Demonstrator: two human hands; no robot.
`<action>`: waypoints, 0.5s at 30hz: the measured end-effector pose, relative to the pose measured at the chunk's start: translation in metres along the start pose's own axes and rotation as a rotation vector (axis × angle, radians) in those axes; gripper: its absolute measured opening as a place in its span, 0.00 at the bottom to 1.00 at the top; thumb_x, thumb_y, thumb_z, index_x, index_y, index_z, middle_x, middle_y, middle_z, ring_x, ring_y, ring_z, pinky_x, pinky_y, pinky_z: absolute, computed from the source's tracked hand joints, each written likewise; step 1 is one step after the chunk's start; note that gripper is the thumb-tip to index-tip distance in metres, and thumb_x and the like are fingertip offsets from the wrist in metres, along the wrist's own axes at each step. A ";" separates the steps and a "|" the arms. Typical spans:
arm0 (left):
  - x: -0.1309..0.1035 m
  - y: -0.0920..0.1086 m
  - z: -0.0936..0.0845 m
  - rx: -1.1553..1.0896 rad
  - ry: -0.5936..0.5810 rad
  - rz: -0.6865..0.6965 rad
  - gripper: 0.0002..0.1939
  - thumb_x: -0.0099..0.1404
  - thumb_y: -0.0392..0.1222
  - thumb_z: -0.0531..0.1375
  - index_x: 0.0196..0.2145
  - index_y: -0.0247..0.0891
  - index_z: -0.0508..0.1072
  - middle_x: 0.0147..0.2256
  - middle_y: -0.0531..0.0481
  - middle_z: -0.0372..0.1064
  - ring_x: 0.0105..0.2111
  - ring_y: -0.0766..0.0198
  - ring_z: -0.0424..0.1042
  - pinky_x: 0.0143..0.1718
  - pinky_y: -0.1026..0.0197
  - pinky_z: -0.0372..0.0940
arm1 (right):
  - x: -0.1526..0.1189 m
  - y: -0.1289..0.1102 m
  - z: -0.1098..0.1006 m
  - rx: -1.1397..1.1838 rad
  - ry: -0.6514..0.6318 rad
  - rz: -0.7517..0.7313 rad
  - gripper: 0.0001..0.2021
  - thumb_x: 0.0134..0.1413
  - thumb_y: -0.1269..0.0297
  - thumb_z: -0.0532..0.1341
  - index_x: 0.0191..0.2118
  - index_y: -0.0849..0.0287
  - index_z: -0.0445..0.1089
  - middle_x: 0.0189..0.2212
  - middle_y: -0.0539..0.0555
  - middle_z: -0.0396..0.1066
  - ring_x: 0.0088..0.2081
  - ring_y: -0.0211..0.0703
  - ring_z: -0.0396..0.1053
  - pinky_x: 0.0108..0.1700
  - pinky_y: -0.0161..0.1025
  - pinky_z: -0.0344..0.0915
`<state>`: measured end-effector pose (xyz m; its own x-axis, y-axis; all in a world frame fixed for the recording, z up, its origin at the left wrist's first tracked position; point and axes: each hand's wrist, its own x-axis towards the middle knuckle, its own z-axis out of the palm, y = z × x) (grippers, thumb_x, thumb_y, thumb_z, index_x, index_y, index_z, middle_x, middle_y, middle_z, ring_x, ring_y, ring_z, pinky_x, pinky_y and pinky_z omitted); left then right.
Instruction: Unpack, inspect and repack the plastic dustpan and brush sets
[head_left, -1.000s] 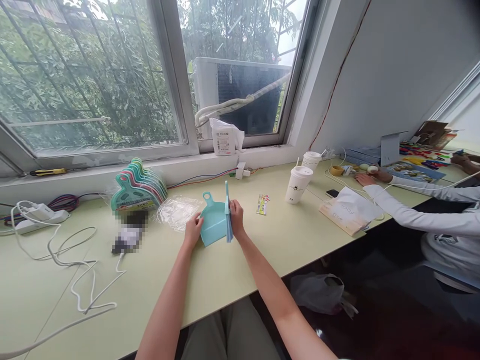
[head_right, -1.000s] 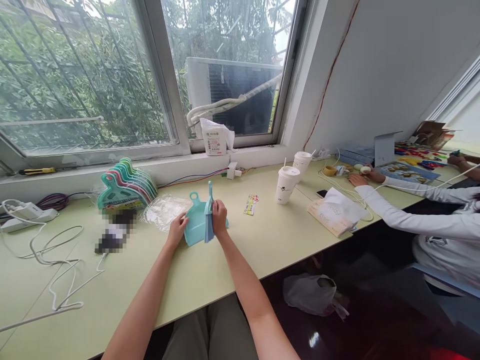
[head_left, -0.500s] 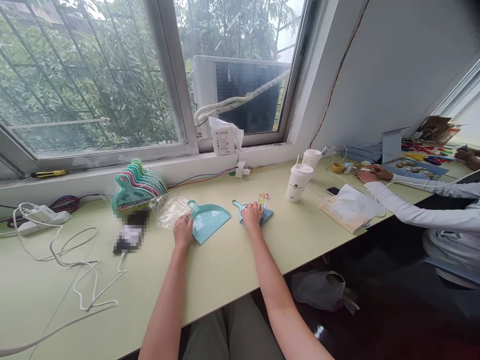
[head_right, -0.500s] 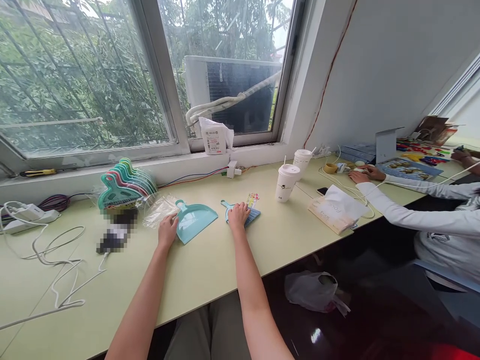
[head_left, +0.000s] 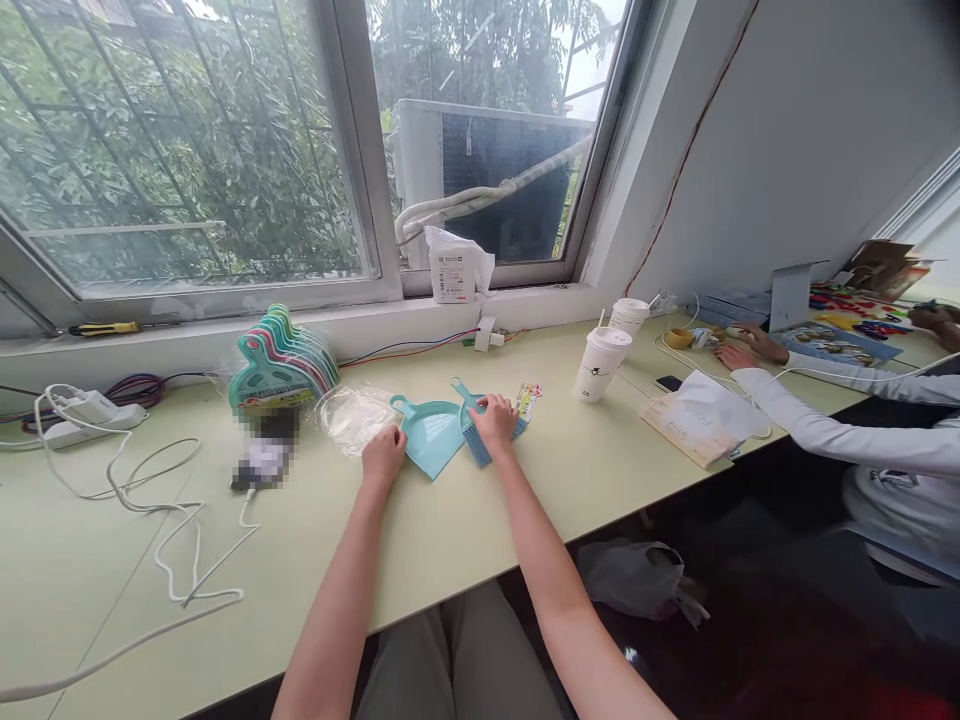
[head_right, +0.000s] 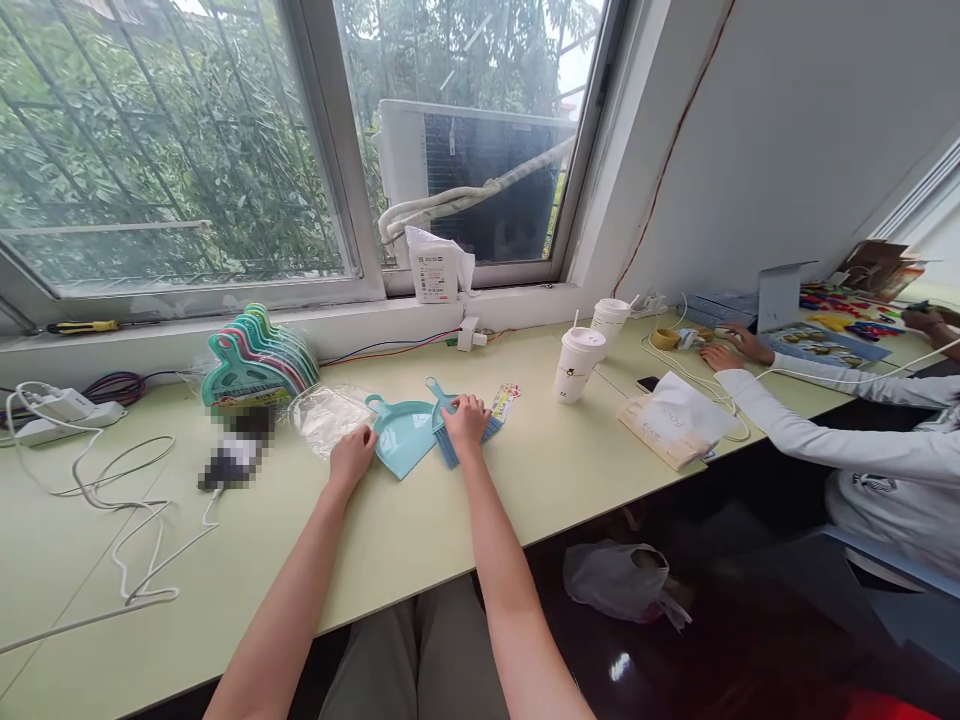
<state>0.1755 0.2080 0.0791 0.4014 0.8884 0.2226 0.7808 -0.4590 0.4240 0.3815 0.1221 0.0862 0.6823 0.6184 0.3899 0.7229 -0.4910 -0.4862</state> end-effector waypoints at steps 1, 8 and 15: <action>-0.002 0.005 0.002 -0.003 -0.001 0.039 0.15 0.66 0.47 0.47 0.28 0.40 0.67 0.29 0.45 0.70 0.32 0.56 0.69 0.30 0.60 0.56 | -0.004 -0.007 0.002 0.001 -0.019 -0.072 0.10 0.53 0.58 0.58 0.38 0.56 0.69 0.40 0.57 0.70 0.44 0.48 0.62 0.45 0.43 0.52; -0.010 0.023 0.010 -0.077 -0.001 0.481 0.15 0.68 0.42 0.44 0.31 0.40 0.68 0.35 0.46 0.67 0.38 0.59 0.67 0.40 0.59 0.60 | -0.023 -0.029 0.018 0.014 -0.198 -0.317 0.10 0.56 0.59 0.57 0.40 0.57 0.69 0.41 0.57 0.69 0.46 0.48 0.61 0.46 0.41 0.55; -0.003 0.008 0.003 0.031 0.278 0.477 0.22 0.60 0.32 0.53 0.52 0.41 0.64 0.56 0.42 0.58 0.56 0.50 0.56 0.55 0.49 0.53 | -0.015 -0.021 0.014 0.232 -0.373 -0.396 0.11 0.55 0.57 0.59 0.42 0.55 0.72 0.42 0.53 0.69 0.45 0.43 0.61 0.48 0.39 0.57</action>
<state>0.1817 0.2017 0.0786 0.5758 0.5457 0.6088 0.5588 -0.8062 0.1942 0.3548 0.1314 0.0799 0.2505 0.9217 0.2961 0.8432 -0.0575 -0.5345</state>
